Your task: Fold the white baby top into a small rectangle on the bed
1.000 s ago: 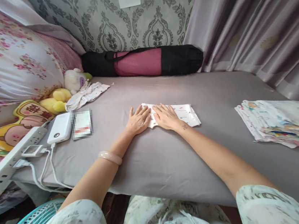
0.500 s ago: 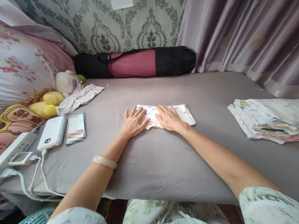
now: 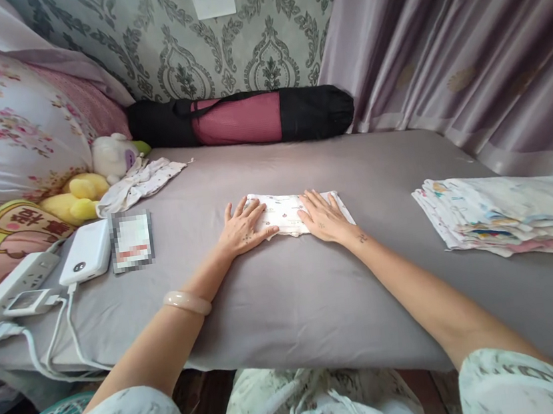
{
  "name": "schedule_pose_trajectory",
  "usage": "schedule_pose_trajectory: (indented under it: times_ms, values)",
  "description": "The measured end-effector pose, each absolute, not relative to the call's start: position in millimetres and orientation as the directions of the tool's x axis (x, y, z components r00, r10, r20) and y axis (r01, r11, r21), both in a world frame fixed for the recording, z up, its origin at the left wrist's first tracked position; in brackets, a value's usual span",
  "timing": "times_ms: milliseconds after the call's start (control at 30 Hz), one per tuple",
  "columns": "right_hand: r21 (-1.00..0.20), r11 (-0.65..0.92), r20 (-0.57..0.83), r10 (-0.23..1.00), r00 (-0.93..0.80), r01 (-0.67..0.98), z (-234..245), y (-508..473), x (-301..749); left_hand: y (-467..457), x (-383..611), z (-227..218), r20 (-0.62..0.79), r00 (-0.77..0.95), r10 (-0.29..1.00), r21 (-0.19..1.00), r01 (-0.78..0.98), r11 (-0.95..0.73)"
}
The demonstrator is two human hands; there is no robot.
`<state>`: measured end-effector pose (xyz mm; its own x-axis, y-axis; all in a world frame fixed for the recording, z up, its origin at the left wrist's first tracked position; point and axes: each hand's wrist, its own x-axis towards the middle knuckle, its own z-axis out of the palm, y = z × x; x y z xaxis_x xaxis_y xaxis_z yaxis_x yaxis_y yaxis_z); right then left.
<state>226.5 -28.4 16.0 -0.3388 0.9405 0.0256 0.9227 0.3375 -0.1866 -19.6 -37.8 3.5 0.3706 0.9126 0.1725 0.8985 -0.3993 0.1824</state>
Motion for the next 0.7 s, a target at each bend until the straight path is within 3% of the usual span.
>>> schedule_pose_trajectory:
  times_ms: [400, 533, 700]
  values:
    - [-0.200, 0.344, -0.008, 0.936, -0.352, 0.918, 14, -28, 235, -38, -18, 5, 0.156, 0.317, 0.935, 0.201, 0.917, -0.344]
    - [-0.119, 0.264, 0.056, 0.964, -0.259, 0.957, 14, -30, 251, -39, -17, 5, 0.172, 0.255, 0.952, 0.184, 0.941, -0.285]
    - [-0.091, 0.219, 0.018, 0.976, -0.218, 0.972, 5, -29, 262, -38, -16, 6, 0.115, 0.309, 0.944, 0.112, 0.940, -0.321]
